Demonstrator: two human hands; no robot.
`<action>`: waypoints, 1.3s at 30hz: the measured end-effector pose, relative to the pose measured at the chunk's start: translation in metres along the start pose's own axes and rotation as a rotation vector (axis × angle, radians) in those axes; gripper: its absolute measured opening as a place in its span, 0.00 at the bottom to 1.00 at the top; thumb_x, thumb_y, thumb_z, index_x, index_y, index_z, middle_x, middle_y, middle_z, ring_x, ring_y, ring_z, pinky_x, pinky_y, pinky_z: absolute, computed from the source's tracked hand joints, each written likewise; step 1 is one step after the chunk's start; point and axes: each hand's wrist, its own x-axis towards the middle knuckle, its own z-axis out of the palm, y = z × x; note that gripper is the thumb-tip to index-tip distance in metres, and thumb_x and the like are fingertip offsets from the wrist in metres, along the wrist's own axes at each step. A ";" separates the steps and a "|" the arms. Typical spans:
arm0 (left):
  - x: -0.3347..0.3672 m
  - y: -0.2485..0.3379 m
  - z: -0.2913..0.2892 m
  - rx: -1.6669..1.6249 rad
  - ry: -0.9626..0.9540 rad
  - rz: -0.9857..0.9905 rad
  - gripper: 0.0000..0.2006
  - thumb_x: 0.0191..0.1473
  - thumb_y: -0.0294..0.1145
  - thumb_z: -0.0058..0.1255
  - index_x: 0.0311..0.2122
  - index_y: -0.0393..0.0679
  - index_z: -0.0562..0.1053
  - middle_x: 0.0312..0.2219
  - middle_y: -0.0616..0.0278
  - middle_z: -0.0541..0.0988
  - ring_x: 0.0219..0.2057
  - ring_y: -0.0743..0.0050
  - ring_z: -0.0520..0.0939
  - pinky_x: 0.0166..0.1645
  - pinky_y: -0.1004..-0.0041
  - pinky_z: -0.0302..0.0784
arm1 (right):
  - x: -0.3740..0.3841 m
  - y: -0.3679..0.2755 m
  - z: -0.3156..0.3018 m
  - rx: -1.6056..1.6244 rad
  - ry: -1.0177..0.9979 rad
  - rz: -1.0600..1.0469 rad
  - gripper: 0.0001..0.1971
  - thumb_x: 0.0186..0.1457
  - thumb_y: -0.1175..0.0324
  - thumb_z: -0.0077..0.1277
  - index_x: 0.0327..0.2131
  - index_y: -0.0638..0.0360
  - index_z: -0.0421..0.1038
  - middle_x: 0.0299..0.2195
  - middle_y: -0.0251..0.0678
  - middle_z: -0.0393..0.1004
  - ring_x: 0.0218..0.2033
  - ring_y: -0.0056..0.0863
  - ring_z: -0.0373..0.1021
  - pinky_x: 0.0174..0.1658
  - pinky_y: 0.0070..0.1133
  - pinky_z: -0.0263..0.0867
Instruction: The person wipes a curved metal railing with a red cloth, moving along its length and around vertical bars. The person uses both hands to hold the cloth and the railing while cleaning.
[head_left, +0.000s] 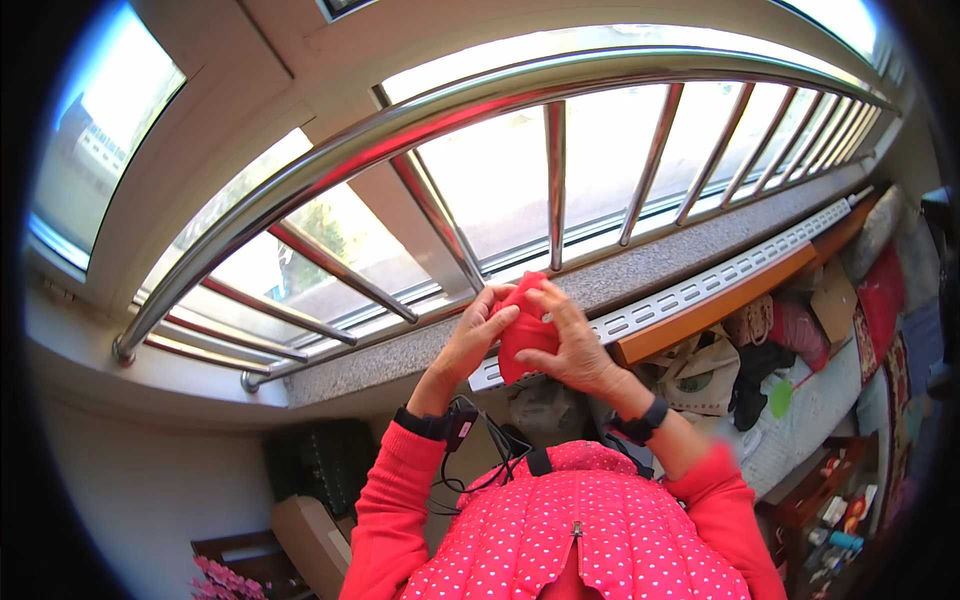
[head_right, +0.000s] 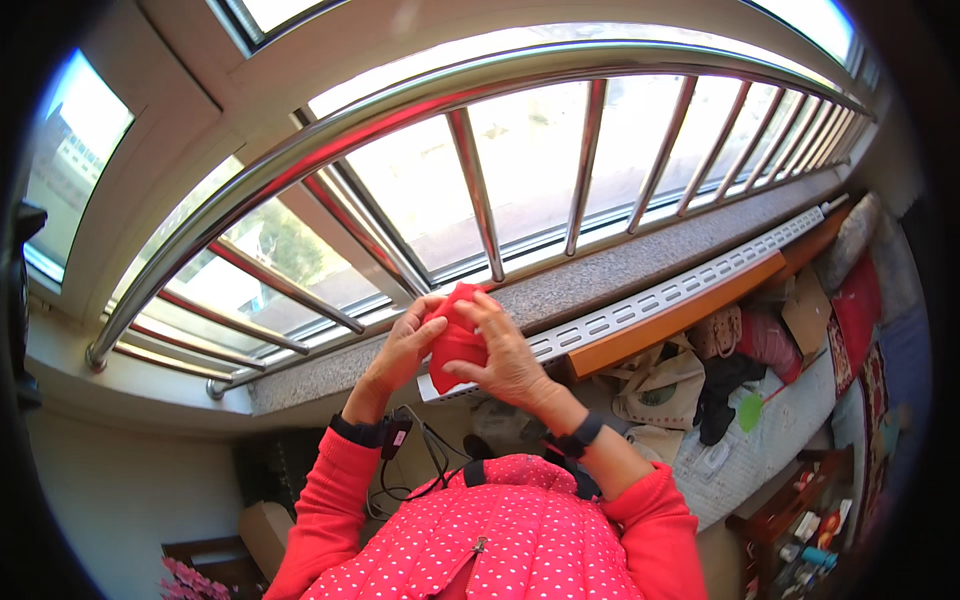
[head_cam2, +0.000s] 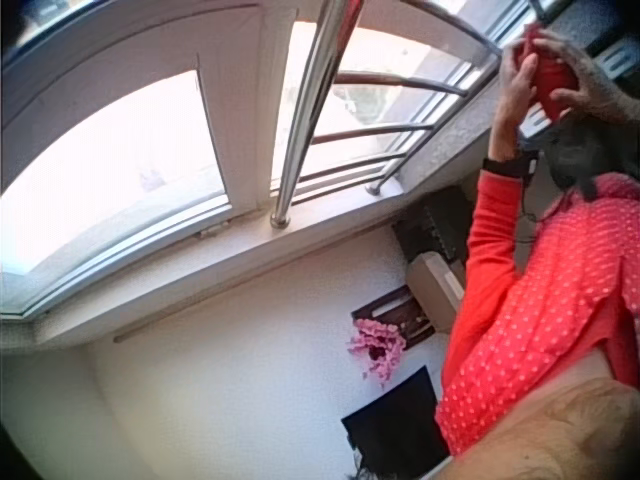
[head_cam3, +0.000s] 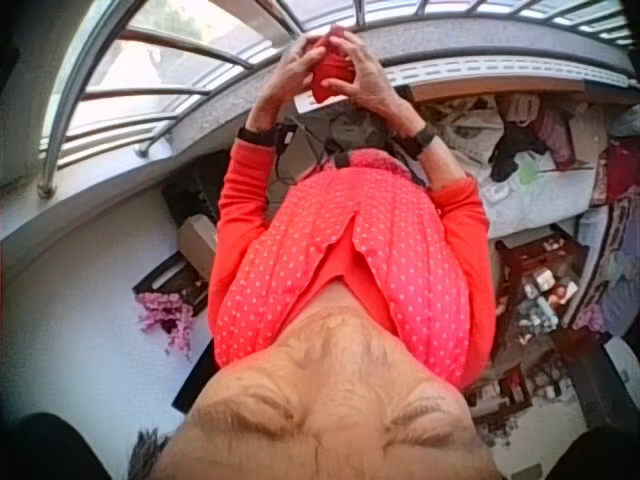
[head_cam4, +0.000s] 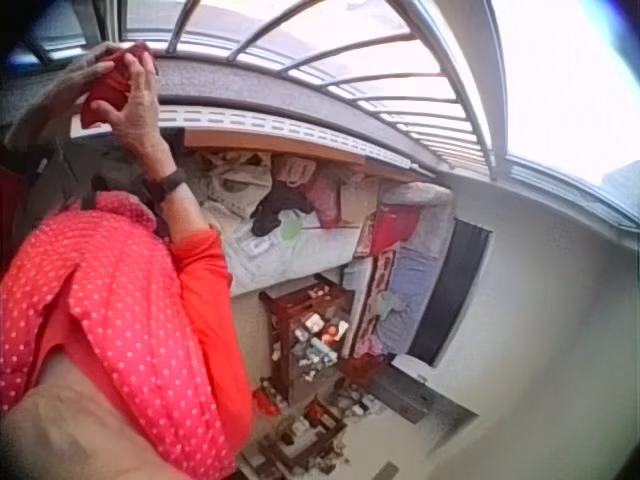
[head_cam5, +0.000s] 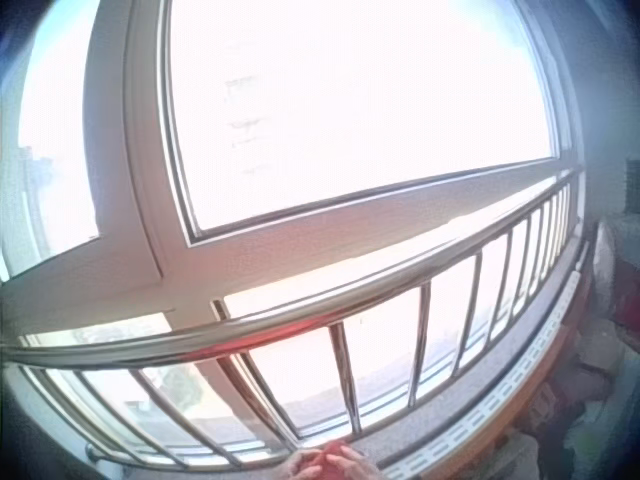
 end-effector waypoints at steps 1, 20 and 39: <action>0.000 0.002 0.003 0.124 -0.072 0.033 0.24 0.62 0.41 0.48 0.57 0.38 0.61 0.49 0.61 0.69 0.51 0.79 0.69 0.56 0.76 0.65 | -0.003 0.003 0.014 -0.013 0.030 -0.015 0.36 0.47 0.62 0.64 0.59 0.53 0.59 0.59 0.53 0.57 0.61 0.50 0.57 0.62 0.35 0.55; -0.034 0.141 -0.037 1.540 0.040 1.087 0.13 0.48 0.17 0.53 0.41 0.40 0.75 0.45 0.56 0.77 0.51 0.54 0.76 0.52 0.60 0.72 | 0.037 0.103 0.005 -0.399 0.547 0.398 0.28 0.46 0.77 0.59 0.52 0.46 0.66 0.53 0.44 0.65 0.51 0.50 0.64 0.57 0.36 0.61; 0.083 0.232 0.109 2.098 0.393 1.111 0.39 0.52 0.43 0.60 0.65 0.45 0.55 0.56 0.49 0.69 0.53 0.51 0.74 0.54 0.56 0.73 | 0.004 0.214 -0.089 0.017 1.233 0.484 0.18 0.58 0.64 0.53 0.51 0.57 0.65 0.48 0.48 0.68 0.50 0.46 0.66 0.55 0.33 0.62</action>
